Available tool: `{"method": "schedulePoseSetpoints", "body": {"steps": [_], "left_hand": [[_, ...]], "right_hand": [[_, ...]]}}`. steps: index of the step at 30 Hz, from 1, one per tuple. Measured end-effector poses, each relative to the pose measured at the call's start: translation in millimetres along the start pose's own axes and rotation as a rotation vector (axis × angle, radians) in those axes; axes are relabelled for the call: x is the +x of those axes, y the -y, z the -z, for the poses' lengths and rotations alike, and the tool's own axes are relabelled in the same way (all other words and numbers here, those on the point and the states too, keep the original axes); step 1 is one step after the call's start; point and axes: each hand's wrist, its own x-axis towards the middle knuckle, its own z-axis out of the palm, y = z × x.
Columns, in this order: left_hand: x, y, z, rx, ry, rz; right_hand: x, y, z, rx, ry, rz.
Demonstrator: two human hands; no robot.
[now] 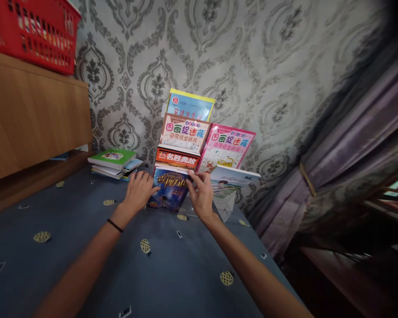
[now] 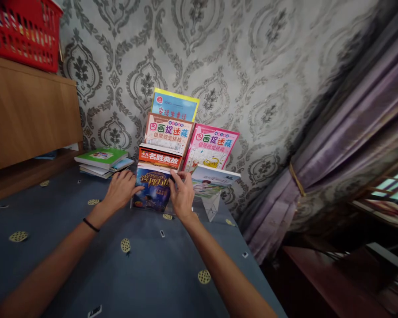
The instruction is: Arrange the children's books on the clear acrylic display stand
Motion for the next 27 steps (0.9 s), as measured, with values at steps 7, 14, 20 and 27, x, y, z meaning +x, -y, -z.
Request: {"method": "schedulePoseSetpoints", "body": {"steps": [7, 14, 20, 27], "left_hand": [[0.2, -10.1, 10.0, -0.030, 0.042, 0.163], [12.5, -9.6, 8.5, -0.333, 0.166, 0.343], [13.5, -3.4, 4.3, -0.394, 0.188, 0.367], [11.5, 0.0, 2.2, -0.455, 0.163, 0.352]], "right_hand": [[2.7, -3.7, -1.8, 0.015, 0.041, -0.031], [6.3, -6.8, -7.5, 0.072, 0.027, -0.059], [3.0, -4.3, -10.4, 0.091, 0.011, -0.100], [0.4, 0.1, -7.8, 0.174, 0.007, -0.135]]}}
